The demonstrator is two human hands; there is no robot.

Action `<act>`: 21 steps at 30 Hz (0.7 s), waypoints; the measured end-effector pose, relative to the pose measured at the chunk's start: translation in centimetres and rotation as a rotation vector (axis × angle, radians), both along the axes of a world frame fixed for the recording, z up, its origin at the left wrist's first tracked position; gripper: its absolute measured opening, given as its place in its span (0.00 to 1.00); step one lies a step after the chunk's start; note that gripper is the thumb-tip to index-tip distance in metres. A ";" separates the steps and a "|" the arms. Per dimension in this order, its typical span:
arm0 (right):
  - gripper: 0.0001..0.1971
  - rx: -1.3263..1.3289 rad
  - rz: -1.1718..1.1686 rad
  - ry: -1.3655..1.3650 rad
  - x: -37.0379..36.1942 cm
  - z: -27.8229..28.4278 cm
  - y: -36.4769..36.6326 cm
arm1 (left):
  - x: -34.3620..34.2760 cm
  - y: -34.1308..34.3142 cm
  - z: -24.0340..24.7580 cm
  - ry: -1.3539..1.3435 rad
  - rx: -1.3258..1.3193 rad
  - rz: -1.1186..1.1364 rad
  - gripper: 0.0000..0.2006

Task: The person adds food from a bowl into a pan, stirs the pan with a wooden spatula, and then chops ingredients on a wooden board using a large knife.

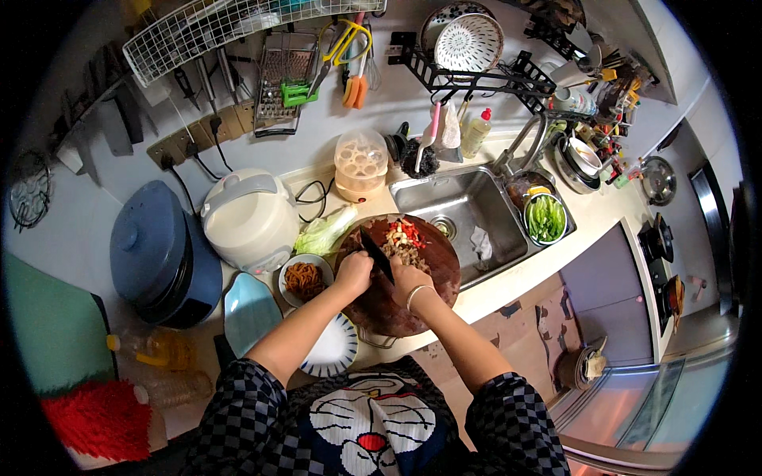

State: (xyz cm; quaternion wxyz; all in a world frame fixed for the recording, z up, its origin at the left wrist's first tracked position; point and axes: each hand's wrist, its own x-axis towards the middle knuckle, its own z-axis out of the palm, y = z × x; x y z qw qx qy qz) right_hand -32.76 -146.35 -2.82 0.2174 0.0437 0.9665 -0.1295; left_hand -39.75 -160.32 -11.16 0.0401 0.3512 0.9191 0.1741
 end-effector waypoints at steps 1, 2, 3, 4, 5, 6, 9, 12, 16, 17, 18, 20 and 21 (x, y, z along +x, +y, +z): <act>0.24 -0.002 0.006 0.006 -0.6 -0.7 -0.1 | -0.1 0.1 -0.2 0.013 -0.003 0.001 0.06; 0.25 -0.004 0.011 0.012 -1.1 -1.2 -0.3 | 0.0 0.3 -0.4 0.025 -0.006 0.002 0.06; 0.25 -0.012 -0.013 0.021 -1.3 -1.7 -0.5 | 0.1 0.4 -0.6 0.037 -0.010 0.003 0.05; 0.25 -0.019 -0.035 0.030 -1.3 -1.8 -1.0 | 0.5 0.2 -0.4 0.046 0.019 -0.010 0.05; 0.25 -0.026 -0.057 0.039 -1.3 -1.9 -1.4 | 0.2 0.1 -0.5 0.063 0.049 0.011 0.05; 0.26 -0.032 -0.067 0.081 -1.9 -2.2 -1.5 | -0.4 0.0 -0.6 0.081 0.079 0.031 0.05; 0.26 -0.017 -0.047 0.155 -1.6 -3.0 -2.6 | -1.0 0.0 -0.5 0.051 0.083 0.069 0.04; 0.23 -0.023 -0.045 0.144 -3.6 -3.3 -2.5 | -0.3 -0.5 -0.6 0.086 0.080 0.079 0.04; 0.23 -0.021 -0.066 0.120 -2.0 -3.1 -3.2 | 0.6 -0.6 -0.3 0.097 -0.009 0.098 0.03; 0.23 -0.013 -0.077 0.113 -1.6 -3.0 -3.0 | 0.8 -0.3 -0.2 0.117 -0.032 0.077 0.03; 0.26 -0.005 -0.107 0.091 -1.5 -2.7 -2.5 | 0.7 -0.1 0.0 0.084 0.033 0.070 0.02; 0.27 -0.021 -0.120 0.086 -1.3 -3.3 -2.4 | 1.0 -0.1 -1.0 0.098 0.070 0.065 0.03; 0.28 -0.028 -0.129 0.084 -1.4 -3.5 -2.3 | 1.0 -0.1 -1.5 0.104 0.089 0.061 0.03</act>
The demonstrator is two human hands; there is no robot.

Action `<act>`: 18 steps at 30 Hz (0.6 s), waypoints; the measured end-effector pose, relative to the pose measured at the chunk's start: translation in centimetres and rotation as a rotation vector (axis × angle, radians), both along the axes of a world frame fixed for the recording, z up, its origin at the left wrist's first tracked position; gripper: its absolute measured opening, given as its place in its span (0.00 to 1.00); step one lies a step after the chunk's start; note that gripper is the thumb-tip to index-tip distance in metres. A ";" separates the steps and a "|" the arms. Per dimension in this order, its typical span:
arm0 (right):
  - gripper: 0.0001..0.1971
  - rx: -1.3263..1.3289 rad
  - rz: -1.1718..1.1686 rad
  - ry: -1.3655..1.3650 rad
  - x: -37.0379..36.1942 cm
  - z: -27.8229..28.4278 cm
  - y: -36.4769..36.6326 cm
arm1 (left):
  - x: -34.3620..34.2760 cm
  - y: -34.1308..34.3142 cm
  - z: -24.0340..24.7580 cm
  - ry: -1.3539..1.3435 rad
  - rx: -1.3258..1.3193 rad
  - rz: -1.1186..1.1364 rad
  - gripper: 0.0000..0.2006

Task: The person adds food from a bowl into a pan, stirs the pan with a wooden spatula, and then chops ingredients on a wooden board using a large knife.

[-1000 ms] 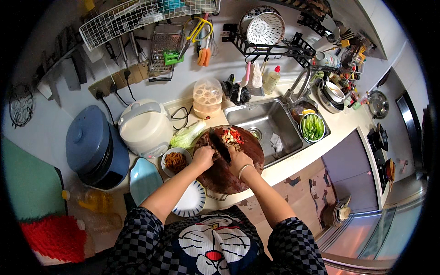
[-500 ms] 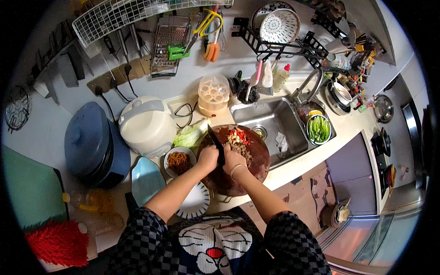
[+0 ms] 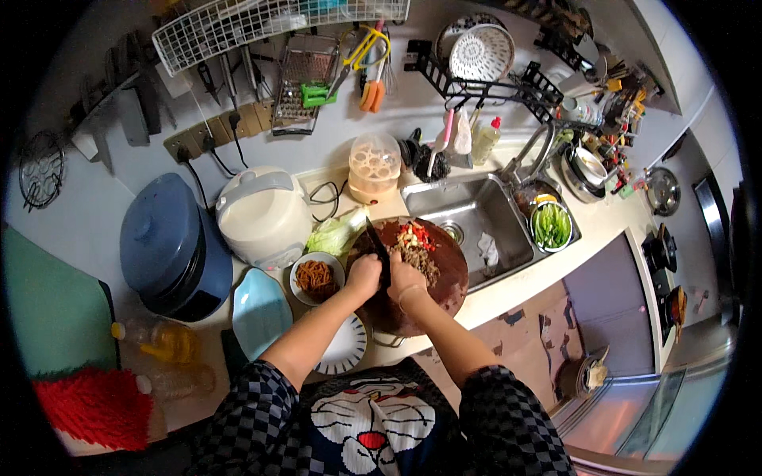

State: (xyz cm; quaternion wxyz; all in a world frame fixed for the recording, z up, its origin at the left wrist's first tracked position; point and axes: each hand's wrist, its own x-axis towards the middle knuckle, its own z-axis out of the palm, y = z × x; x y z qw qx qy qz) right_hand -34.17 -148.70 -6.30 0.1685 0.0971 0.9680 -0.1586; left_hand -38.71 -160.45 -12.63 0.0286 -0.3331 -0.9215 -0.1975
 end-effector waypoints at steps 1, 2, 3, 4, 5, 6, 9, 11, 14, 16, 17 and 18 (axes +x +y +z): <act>0.27 0.004 0.012 0.009 -0.6 1.1 -0.2 | -0.7 -0.1 -0.2 0.104 -0.058 -0.024 0.06; 0.23 0.001 0.043 0.068 -1.2 0.9 -0.2 | -0.5 -0.2 -0.6 0.057 -0.080 -0.001 0.06; 0.23 -0.005 0.042 0.074 -0.7 0.0 -0.5 | 0.0 -0.4 -1.0 0.012 -0.100 0.022 0.07; 0.23 0.003 0.042 0.110 -1.1 -0.3 -0.4 | -0.6 0.1 -0.3 -0.002 -0.107 0.047 0.08; 0.24 0.025 0.038 0.071 -1.3 -0.4 -0.6 | -0.8 0.0 -0.7 -0.029 -0.044 0.079 0.09; 0.26 0.023 -0.003 0.069 -1.0 0.0 -0.3 | -0.7 0.6 0.4 -0.026 -0.130 0.068 0.10; 0.27 -0.014 -0.020 0.015 0.3 0.9 -0.6 | -0.3 -0.5 -0.9 0.071 -0.088 0.005 0.08; 0.27 -0.018 -0.047 -0.035 0.6 1.3 -0.5 | -0.1 -0.3 -0.2 0.096 -0.120 -0.020 0.07; 0.27 -0.048 -0.046 0.091 -0.8 0.4 0.3 | 0.1 0.4 0.3 0.117 -0.068 -0.026 0.05; 0.26 -0.048 -0.022 0.049 -0.1 0.5 -0.4 | 0.4 -0.1 0.3 -0.054 -0.115 0.012 0.05; 0.27 -0.039 -0.036 0.025 0.7 0.6 -0.2 | 0.6 0.1 0.6 -0.061 -0.115 0.011 0.06; 0.27 -0.030 -0.051 0.001 1.3 0.8 0.0 | 0.8 0.3 0.9 -0.068 -0.114 0.009 0.06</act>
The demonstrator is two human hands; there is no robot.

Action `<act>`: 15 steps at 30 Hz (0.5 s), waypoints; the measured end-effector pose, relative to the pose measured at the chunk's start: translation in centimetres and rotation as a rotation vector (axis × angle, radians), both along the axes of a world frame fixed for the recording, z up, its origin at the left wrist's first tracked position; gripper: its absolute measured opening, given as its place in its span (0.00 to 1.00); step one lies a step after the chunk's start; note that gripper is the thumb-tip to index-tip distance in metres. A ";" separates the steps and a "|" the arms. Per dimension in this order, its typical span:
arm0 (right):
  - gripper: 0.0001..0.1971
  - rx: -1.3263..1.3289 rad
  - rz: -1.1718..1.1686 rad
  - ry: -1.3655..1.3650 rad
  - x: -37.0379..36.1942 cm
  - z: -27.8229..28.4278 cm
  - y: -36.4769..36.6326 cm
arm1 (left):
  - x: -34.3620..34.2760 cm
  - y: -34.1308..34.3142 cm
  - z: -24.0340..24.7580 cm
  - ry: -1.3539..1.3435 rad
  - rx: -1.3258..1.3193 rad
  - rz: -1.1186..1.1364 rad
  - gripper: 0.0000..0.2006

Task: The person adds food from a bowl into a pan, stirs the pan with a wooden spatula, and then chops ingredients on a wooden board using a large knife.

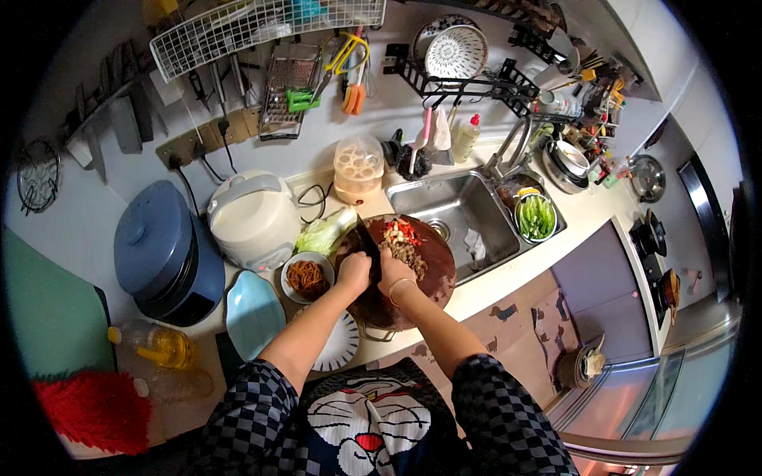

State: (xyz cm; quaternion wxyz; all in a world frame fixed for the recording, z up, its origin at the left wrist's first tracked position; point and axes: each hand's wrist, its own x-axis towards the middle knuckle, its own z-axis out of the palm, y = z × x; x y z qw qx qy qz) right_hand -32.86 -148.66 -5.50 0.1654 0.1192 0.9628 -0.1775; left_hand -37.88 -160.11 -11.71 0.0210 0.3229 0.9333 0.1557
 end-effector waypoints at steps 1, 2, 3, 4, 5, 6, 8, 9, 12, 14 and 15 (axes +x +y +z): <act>0.27 -0.011 -0.014 -0.009 0.2 0.3 -0.1 | 0.0 -0.1 -0.1 0.009 0.015 -0.004 0.06; 0.27 -0.021 -0.029 -0.018 0.3 0.4 0.0 | 0.1 -0.2 -0.2 0.018 0.030 -0.008 0.05; 0.27 -0.031 -0.043 -0.028 0.4 0.4 0.0 | 0.2 -0.2 -0.4 0.026 0.046 -0.012 0.05; 0.26 -0.039 -0.034 -0.010 0.7 -0.1 0.3 | 0.5 -0.3 -0.5 -0.001 0.024 -0.024 0.06; 0.26 -0.044 -0.025 0.027 0.2 -0.6 1.0 | 0.1 -0.3 -0.2 -0.010 0.006 -0.037 0.08; 0.26 -0.047 -0.016 0.064 -0.3 -1.2 1.7 | -0.1 -0.4 0.1 -0.019 -0.011 -0.049 0.09; 0.25 -0.042 -0.003 0.136 -0.1 -1.6 3.5 | 0.0 -1.4 -0.2 -0.083 0.181 -0.052 0.14; 0.25 -0.041 0.016 0.160 0.1 -1.3 4.4 | -0.5 -2.1 -0.4 -0.115 0.274 -0.052 0.17; 0.26 -0.077 -0.029 0.189 1.0 2.2 4.2 | -1.4 -3.9 -0.6 0.029 0.326 -0.117 0.22; 0.24 -0.122 -0.053 0.245 0.7 2.9 4.5 | -2.1 -3.9 -0.5 -0.053 0.303 -0.112 0.23; 0.22 -0.098 -0.031 0.233 0.9 3.2 4.2 | -1.7 -3.8 -0.7 -0.048 0.253 -0.098 0.20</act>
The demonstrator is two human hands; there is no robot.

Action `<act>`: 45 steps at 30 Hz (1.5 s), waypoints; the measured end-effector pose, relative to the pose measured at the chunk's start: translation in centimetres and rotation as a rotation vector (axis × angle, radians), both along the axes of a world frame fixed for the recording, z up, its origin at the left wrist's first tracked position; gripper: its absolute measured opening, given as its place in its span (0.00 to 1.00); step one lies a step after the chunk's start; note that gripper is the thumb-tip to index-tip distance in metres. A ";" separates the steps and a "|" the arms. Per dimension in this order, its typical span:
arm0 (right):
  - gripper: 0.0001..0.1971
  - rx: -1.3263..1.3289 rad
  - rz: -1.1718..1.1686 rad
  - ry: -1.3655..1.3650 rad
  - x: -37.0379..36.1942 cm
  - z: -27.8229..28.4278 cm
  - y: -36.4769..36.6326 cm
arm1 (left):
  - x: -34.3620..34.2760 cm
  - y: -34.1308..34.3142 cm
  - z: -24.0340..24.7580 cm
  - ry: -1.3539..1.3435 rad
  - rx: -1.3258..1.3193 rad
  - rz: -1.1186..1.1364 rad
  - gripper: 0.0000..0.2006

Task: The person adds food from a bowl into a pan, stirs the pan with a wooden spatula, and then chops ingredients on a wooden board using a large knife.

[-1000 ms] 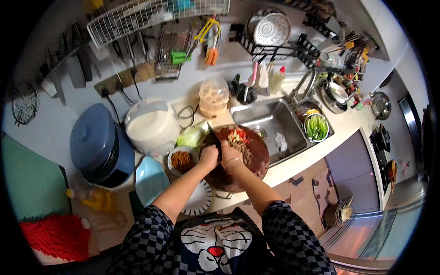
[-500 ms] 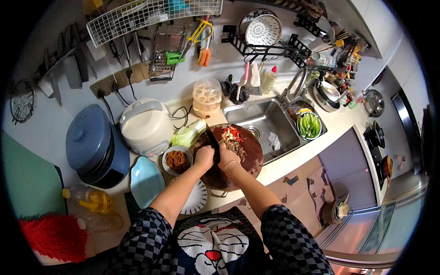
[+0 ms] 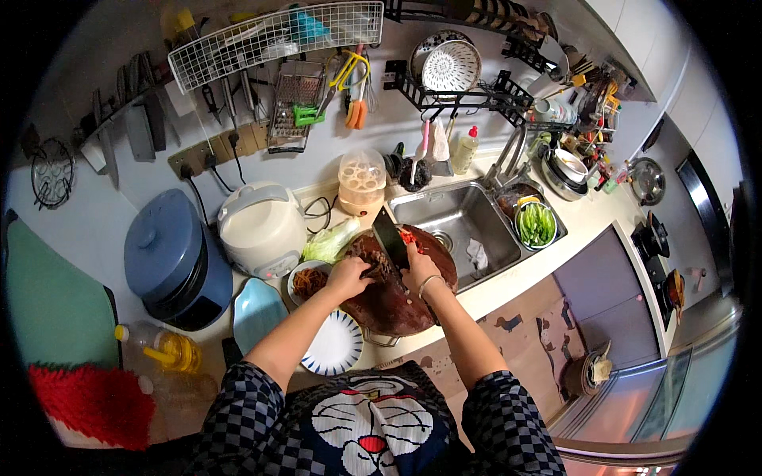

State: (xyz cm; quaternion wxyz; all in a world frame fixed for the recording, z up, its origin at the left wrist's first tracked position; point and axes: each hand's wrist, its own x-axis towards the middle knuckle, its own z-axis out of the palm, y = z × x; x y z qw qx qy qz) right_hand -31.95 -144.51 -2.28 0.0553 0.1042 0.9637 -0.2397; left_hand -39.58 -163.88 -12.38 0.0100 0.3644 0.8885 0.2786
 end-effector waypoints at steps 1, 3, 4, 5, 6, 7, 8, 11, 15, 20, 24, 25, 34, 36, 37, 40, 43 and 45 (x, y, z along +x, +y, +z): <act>0.22 0.036 0.023 -0.015 0.2 0.0 -0.2 | 0.4 0.6 0.3 0.011 -0.044 0.011 0.17; 0.23 0.107 0.071 -0.043 0.6 -0.2 -0.8 | 1.0 1.4 0.9 0.040 -0.157 0.022 0.12; 0.23 0.147 0.123 -0.086 0.8 0.0 -1.2 | 1.5 1.7 0.8 0.047 -0.212 0.029 0.10; 0.22 0.145 0.121 -0.094 1.0 0.0 -1.6 | 1.7 2.0 0.8 0.063 -0.204 0.043 0.09; 0.22 0.143 0.118 -0.101 1.2 -0.1 -1.9 | 1.6 2.2 0.9 0.078 -0.196 0.058 0.08; 0.22 0.139 0.118 -0.108 1.4 -0.1 -2.2 | 1.6 2.3 0.9 0.095 -0.190 0.074 0.08; 0.21 0.121 0.112 -0.145 1.5 0.2 -2.3 | 1.6 2.4 0.9 0.098 -0.190 0.073 0.07; 0.22 0.118 0.102 -0.197 1.6 -0.2 -2.3 | 1.4 2.7 1.3 0.109 -0.225 0.062 0.07; 0.23 0.109 0.114 -0.214 0.9 0.1 -2.9 | 1.2 2.9 1.4 0.109 -0.307 0.065 0.07; 0.26 0.127 0.104 -0.281 -0.6 -0.3 -4.2 | 0.9 3.1 1.4 0.110 -0.381 0.079 0.11; 0.27 0.137 0.072 -0.292 -1.0 -1.0 -4.8 | 0.7 3.3 1.0 0.093 -0.356 0.081 0.13; 0.27 0.131 0.069 -0.298 -1.0 -1.2 -5.0 | 0.9 3.2 1.2 0.068 -0.358 0.071 0.13; 0.27 0.120 0.056 -0.248 -2.3 -2.6 -5.5 | 0.2 2.9 -0.2 0.140 -0.277 0.114 0.09; 0.28 0.080 0.031 -0.212 -3.3 -3.4 -4.8 | 0.3 2.8 -0.5 0.122 -0.257 0.118 0.09; 0.28 0.076 0.023 -0.210 -3.2 -3.9 -5.1 | 0.0 2.6 -0.7 0.107 -0.265 0.132 0.08; 0.30 0.058 -0.004 -0.227 -2.4 -2.8 -5.1 | -0.7 3.1 1.7 0.046 -0.318 0.085 0.07; 0.30 0.040 -0.035 -0.300 -1.6 -1.9 -5.5 | 0.0 2.6 0.7 0.054 -0.296 0.043 0.06; 0.27 0.081 -0.039 -0.283 -1.8 -2.7 -5.5 | 0.1 2.7 0.5 0.079 -0.268 0.029 0.05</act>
